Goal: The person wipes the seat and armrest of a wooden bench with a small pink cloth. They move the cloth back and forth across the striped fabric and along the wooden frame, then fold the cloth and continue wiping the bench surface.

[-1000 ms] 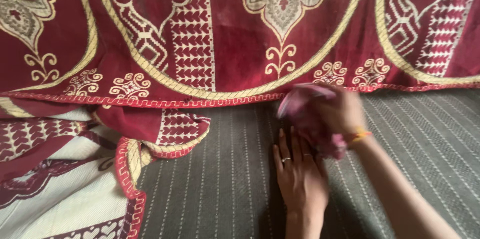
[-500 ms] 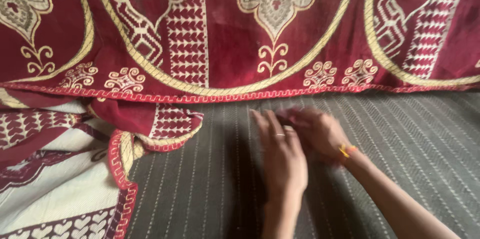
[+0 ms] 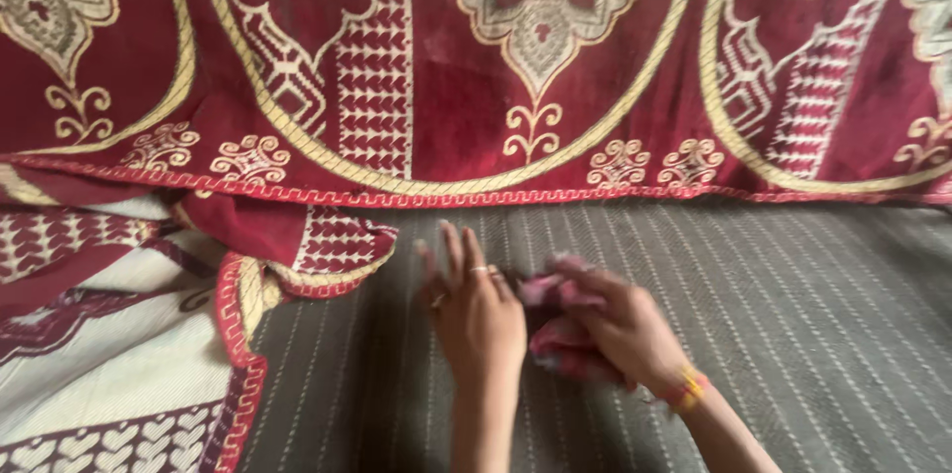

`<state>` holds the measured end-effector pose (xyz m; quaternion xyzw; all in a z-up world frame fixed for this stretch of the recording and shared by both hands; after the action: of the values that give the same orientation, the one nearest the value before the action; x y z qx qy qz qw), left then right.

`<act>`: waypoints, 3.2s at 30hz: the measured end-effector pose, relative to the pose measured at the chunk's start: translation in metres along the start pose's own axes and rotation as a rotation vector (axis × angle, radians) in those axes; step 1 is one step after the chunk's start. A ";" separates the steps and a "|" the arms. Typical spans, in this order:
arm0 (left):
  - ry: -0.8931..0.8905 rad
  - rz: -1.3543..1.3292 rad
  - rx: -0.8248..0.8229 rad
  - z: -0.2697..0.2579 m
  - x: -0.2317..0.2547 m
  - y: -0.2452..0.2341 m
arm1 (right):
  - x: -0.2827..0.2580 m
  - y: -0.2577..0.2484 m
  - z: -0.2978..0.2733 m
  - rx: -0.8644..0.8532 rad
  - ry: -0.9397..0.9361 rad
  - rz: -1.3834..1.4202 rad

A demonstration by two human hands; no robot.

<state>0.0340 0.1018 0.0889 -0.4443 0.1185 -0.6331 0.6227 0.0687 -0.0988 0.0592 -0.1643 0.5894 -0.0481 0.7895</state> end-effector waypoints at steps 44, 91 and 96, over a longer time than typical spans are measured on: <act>0.223 0.174 -0.113 -0.063 0.044 0.066 | 0.008 -0.039 -0.051 0.459 -0.082 -0.776; 0.357 -0.116 -0.386 -0.080 -0.072 -0.030 | -0.061 0.035 -0.164 0.577 -0.080 -0.338; 0.358 -0.092 -0.467 -0.083 -0.073 -0.028 | -0.034 0.027 -0.199 0.771 0.205 -1.148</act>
<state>-0.0559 0.1393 0.0303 -0.4615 0.3486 -0.6847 0.4434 -0.1333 -0.1045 0.0320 -0.1525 0.4217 -0.6787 0.5816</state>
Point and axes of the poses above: each hand's wrist, its own z-axis towards the middle knuckle, its own y-axis out of the palm, x = y × z, the point moved 7 cm from there along z, towards the middle knuckle, and after that the axes turned 9 degrees about z, right-handed, at the moved point
